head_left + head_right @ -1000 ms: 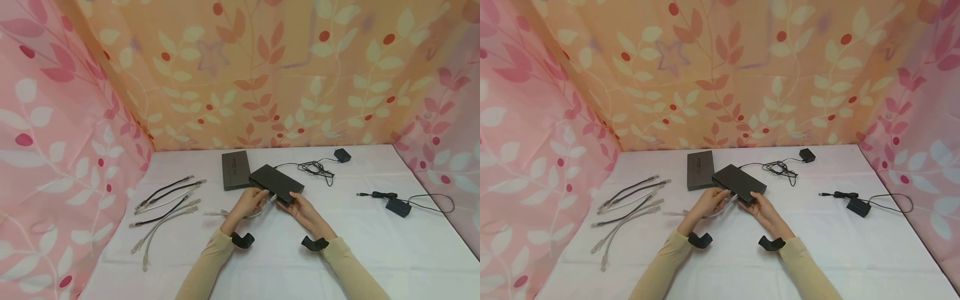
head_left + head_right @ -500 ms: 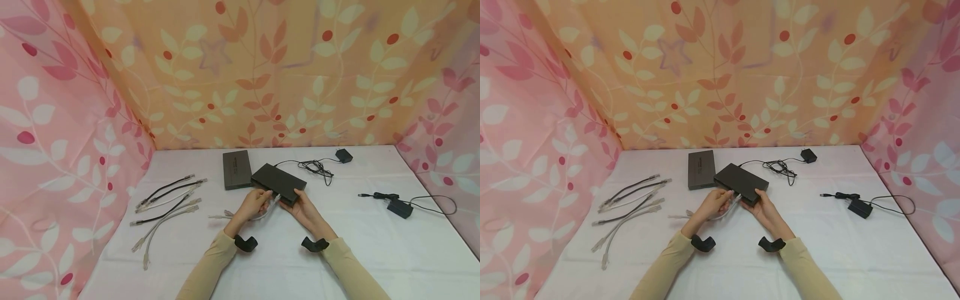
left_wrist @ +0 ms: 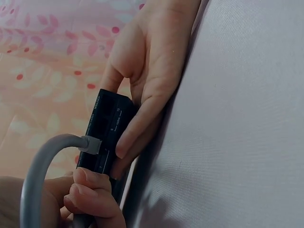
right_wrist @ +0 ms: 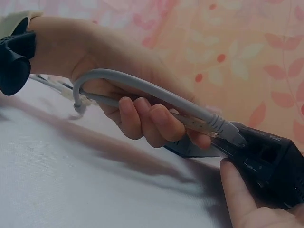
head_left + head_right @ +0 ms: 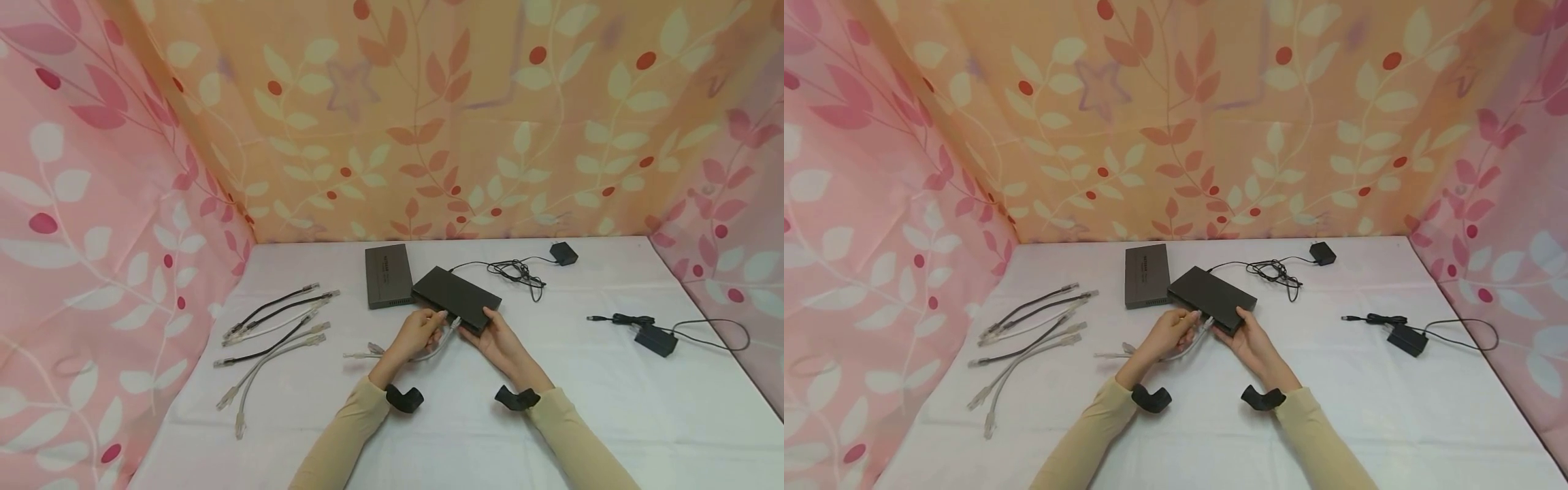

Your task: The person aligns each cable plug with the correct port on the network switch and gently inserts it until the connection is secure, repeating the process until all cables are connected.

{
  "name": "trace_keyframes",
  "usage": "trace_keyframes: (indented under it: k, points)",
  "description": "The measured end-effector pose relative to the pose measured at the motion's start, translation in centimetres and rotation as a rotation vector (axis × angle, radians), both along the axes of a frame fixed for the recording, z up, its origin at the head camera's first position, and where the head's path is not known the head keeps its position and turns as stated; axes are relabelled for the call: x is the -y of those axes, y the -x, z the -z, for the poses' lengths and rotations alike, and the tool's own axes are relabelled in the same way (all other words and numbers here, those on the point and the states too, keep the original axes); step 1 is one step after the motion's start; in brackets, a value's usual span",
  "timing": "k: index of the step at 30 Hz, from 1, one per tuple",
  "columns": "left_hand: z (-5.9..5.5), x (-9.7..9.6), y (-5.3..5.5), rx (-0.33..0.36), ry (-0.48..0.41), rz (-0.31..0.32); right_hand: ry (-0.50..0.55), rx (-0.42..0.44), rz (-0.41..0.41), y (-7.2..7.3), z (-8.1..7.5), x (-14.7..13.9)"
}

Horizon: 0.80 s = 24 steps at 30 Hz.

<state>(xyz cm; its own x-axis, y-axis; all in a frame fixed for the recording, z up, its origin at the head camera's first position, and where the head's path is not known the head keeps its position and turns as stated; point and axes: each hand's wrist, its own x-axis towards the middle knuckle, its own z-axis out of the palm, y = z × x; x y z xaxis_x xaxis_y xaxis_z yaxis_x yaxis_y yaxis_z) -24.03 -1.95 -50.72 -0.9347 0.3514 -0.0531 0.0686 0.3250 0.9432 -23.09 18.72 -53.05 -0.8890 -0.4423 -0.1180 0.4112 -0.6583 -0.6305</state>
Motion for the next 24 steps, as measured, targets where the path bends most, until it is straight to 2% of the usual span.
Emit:
trace_keyframes:
  k: [7,15,24]
  points:
    - [0.12,-0.24,-0.07,0.005,-0.017,-0.016,-0.043,0.051,0.014,-0.08,-0.24,0.11]
    - [0.20,-0.48,-0.15,0.044,-0.052,-0.030,-0.082,0.071,0.037,-0.14,-0.41,0.13]
    - [-0.06,-0.30,0.00,0.073,-0.070,-0.024,-0.090,0.023,-0.035,0.07,-0.51,-0.02]
